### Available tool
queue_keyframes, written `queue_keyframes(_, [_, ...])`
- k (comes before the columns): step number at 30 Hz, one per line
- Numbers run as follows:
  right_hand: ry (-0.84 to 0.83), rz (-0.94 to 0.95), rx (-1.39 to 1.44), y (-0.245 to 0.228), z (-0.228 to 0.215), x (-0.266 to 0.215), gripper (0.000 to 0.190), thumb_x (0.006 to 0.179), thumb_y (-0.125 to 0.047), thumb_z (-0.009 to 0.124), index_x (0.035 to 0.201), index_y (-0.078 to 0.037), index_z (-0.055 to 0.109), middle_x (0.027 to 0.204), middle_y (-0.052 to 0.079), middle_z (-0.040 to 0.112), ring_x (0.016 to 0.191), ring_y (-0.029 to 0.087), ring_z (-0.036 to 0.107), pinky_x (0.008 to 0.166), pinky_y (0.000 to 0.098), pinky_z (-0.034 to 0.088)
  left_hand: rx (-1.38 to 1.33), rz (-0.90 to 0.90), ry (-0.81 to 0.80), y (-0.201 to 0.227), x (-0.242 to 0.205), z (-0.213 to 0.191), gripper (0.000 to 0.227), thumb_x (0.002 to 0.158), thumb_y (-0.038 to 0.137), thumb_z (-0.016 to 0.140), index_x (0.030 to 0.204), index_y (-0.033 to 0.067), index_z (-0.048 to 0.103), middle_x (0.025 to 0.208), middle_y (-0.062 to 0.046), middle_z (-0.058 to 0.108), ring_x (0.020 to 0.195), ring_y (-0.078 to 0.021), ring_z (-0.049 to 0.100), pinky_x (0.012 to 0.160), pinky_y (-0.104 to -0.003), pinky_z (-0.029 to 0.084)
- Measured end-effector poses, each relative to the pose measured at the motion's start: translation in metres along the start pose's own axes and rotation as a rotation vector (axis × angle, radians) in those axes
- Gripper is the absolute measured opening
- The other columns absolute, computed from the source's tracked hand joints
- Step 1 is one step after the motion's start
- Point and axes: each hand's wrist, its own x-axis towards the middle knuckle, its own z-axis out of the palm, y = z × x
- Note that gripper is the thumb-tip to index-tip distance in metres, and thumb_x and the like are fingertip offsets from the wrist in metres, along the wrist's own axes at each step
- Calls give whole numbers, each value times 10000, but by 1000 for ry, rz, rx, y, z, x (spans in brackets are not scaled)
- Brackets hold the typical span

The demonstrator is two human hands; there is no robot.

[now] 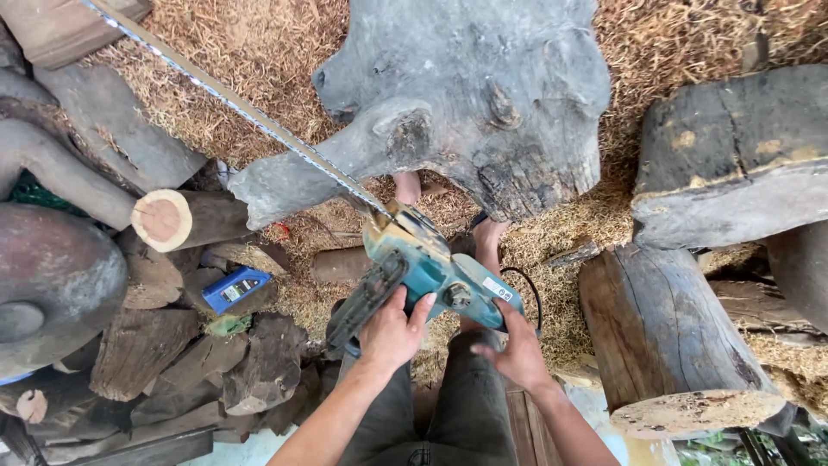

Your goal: Using a chainsaw to cut and shape a large piece of wood.

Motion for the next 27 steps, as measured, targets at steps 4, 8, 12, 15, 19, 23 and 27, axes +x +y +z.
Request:
queue_keyframes(4, [101,436,101,57,9,26,728,703,-335,884,1313,-53,605,1157,184,727,1046,316,734,940,453,586,13,136,40,45,9,6,677,971,598,501,1361,48,574,1146,-227,682,1041,-415,666,912,-566,508])
queue_keyframes(8, [16,452,119,89,10,42,554,686,-257,888,1161,-48,692,1086,187,745,996,317,740,932,419,574,41,151,12,64,24,26,709,966,621,473,1411,74,549,1210,-218,672,1085,-393,671,962,-529,515])
queue_keyframes(12, [12,456,192,114,26,50,495,684,-190,840,1138,-54,695,1065,185,766,980,322,741,944,404,568,77,232,53,68,43,36,731,955,632,469,1390,54,574,1211,-258,654,1037,-441,665,869,-553,527])
queue_keyframes(15, [22,391,278,120,34,49,491,695,-188,818,1155,-55,708,1095,180,783,1013,307,761,977,395,582,141,104,-21,70,42,34,750,954,672,456,1334,45,615,1140,-239,683,999,-423,691,848,-532,561])
queue_keyframes(19, [-40,401,302,132,44,55,625,691,-237,874,1253,-66,661,1157,172,745,1101,297,710,1025,389,518,205,109,12,65,47,41,744,953,679,468,1267,33,664,1118,-234,695,963,-412,703,834,-519,572])
queue_keyframes(23, [-123,358,310,151,68,64,770,711,-257,929,1322,18,548,1203,208,689,1149,314,666,1073,396,469,193,29,-61,62,55,40,741,931,690,471,1234,47,681,1030,-196,715,905,-377,720,787,-498,592])
queue_keyframes(27, [-48,360,279,131,68,72,598,692,-192,879,1221,-19,661,1100,177,746,1033,299,722,997,386,550,228,136,90,47,59,49,701,936,674,559,1191,37,701,1011,-204,708,894,-392,700,787,-523,571])
